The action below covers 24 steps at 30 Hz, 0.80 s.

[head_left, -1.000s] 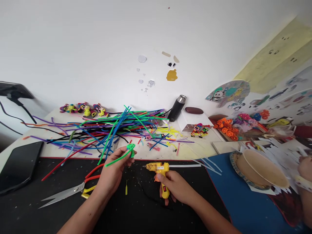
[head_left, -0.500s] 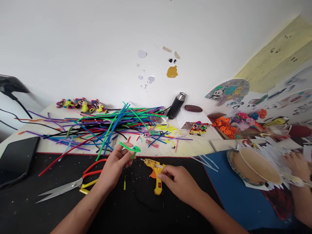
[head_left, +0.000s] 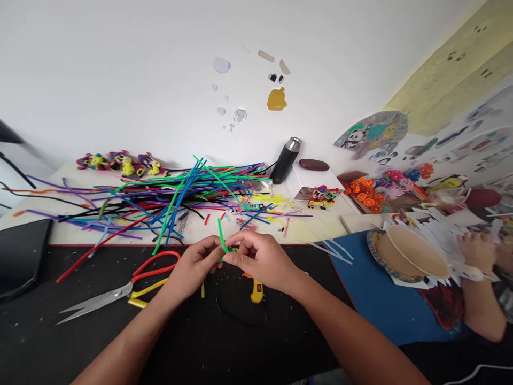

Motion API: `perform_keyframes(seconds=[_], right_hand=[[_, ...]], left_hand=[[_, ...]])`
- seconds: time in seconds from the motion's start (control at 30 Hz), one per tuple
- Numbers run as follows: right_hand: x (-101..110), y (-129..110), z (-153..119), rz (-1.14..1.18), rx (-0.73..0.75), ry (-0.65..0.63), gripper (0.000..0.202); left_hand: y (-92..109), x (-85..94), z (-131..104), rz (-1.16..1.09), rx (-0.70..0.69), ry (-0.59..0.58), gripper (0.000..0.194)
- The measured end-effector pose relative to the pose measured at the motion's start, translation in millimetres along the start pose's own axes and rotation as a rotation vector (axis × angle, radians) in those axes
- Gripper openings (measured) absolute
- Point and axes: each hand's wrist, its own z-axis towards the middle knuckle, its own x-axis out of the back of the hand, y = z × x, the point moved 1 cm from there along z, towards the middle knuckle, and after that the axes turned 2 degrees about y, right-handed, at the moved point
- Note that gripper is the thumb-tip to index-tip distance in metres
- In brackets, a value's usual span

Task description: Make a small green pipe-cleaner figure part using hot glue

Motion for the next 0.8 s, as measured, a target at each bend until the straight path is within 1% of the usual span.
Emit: perform_keyframes(seconds=[0.1,0.2,0.3,0.47,0.6,0.8], right_hand=[[-1,1,4,0.016,-0.004,0.034,0.037],[0,1,6,0.058,-0.017,0.034,0.041],[0,1,9,0.068,-0.024,0.027,0.044],[-3,9,16,0.046,0.015,0.082,0.046],[-7,13,21,0.064,0.051,0.112,0.046],[-8,12,22,0.125,0.051,0.123,0.046]], left_hand=[[-1,-0.6,-1,0.018,0.006,-0.024,0.046],[0,-2.1,-2,0.013,0.015,-0.032,0.052],[1,-3.6,-2,0.005,0.032,-0.054,0.054],[-3,-3.9,-2,-0.051,0.079,-0.095,0.052],[-4,-2.4,-3,-0.131,0.077,-0.13,0.048],[-5,-0.1,-3,-0.109,0.063,-0.175,0.039]])
